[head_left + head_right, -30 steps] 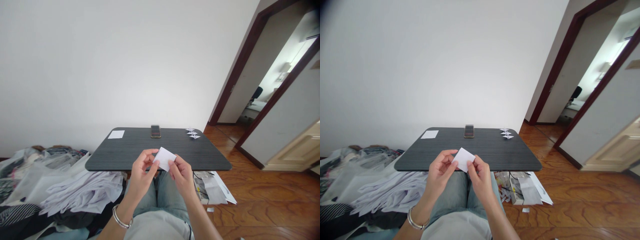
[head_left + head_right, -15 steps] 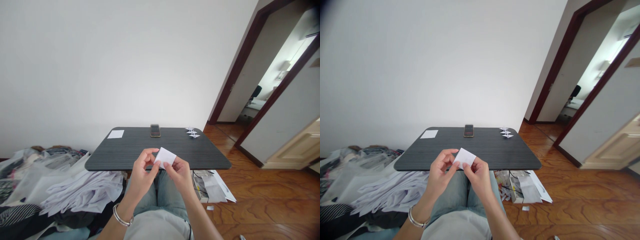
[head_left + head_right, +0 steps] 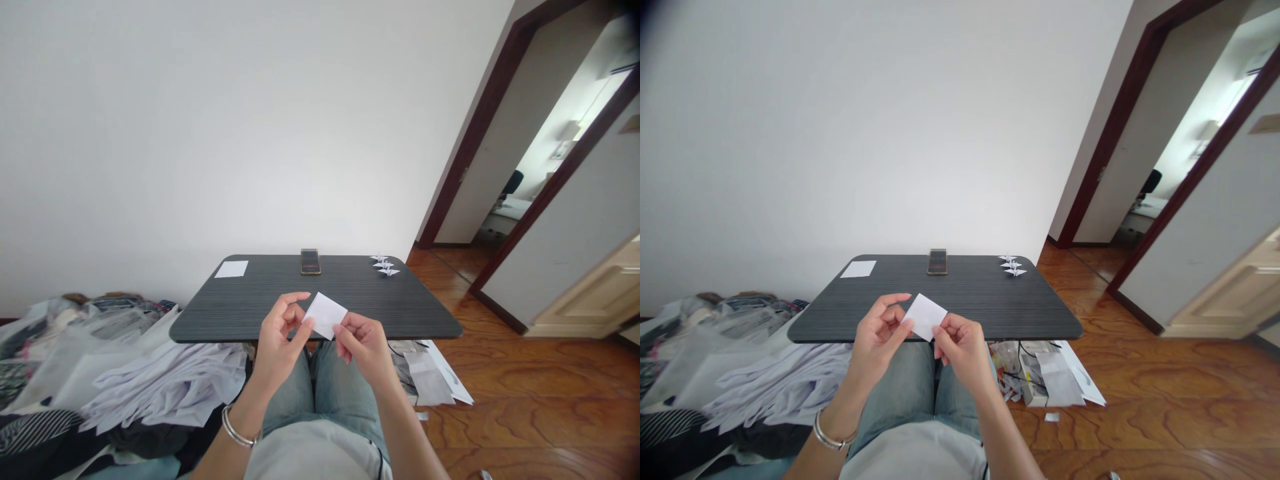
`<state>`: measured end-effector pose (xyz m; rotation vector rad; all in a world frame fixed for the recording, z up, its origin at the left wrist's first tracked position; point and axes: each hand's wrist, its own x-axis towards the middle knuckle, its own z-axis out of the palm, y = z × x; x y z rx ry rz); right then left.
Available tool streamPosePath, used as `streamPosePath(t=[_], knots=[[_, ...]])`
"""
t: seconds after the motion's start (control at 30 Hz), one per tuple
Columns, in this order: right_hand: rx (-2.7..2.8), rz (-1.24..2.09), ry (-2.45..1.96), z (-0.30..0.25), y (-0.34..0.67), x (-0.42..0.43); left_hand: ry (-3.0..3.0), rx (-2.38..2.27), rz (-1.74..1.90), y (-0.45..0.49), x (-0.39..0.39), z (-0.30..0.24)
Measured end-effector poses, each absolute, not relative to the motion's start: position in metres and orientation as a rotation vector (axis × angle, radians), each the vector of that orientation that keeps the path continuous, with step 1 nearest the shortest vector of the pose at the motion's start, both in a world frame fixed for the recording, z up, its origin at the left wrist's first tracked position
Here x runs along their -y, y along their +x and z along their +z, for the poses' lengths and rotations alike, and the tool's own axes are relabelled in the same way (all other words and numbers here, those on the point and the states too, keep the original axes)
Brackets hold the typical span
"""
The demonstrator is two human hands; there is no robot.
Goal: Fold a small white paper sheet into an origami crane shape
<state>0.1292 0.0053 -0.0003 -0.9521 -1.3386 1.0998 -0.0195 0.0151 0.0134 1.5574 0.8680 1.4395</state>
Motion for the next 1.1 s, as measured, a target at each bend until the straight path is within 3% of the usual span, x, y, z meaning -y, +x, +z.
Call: streamPosePath(t=[0.43, 1.1], knots=[[1.307, 1.242, -0.793, -0.001, 0.136, -0.009, 1.524, -0.871, 1.481, -0.021, -0.018, 0.014], [1.28, 1.048, -0.922, -0.002, 0.123, -0.009, 1.466, -0.828, 1.267, -0.021, -0.019, 0.012]])
